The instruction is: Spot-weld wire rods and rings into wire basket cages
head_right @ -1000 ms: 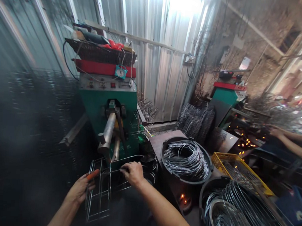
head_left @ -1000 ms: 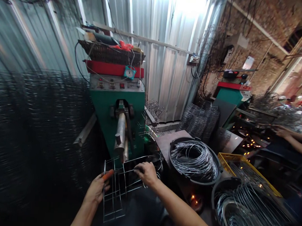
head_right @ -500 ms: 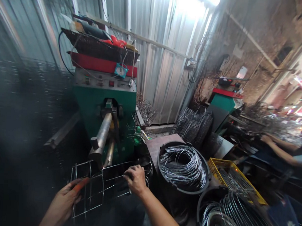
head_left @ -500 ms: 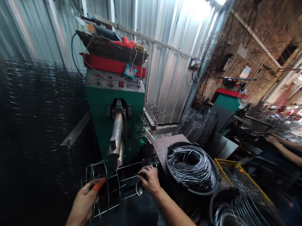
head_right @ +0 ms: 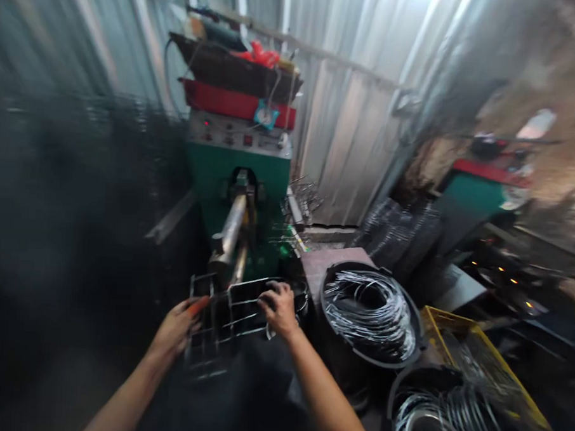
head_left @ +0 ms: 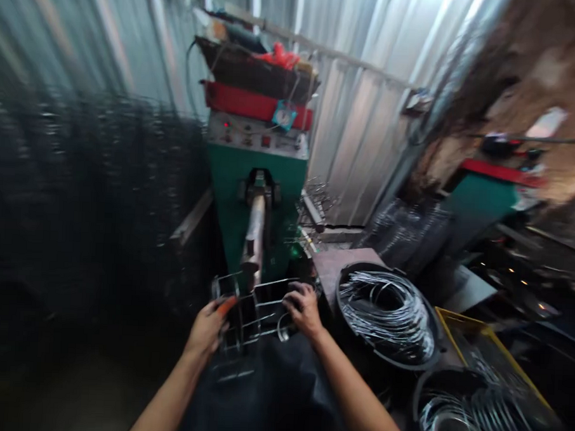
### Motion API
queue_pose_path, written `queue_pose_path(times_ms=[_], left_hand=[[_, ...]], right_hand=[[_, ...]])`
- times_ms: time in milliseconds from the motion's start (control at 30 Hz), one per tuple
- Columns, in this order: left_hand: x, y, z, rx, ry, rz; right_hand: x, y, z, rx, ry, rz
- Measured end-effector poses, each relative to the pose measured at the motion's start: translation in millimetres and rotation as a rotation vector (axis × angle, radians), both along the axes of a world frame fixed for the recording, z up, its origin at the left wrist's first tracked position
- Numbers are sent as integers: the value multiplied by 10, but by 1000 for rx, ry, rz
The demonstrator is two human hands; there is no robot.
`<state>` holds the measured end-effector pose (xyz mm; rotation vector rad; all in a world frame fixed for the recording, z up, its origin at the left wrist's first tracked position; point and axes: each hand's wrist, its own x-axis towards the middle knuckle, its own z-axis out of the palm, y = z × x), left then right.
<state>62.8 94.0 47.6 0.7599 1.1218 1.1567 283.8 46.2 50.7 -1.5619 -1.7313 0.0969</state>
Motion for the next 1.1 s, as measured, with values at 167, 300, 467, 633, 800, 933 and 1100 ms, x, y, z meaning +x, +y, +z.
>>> queue_pose_path(times_ms=[167,300,467,633,800,933,1100], left_hand=[[53,14,139,-31,-48,11],[42,34,128,-42,-81,28],[10,59,103,-44,-100,2],[-10,79,113,-46,-115,6],[-23,71,92,-42,-127,21],[-21,122,80,-59,-147,16],[1,218,69,-60,-176,2]], right_hand=[[-8,242,-46,81,-38,46],[3,346,-79,88,-86,91],[44,388,-101,82,-108,137],[69,410,-100,31,-132,173],[68,398,-108,57,-113,205],[64,427,-116,65,-105,203],[74,513,-95,85,-69,200]])
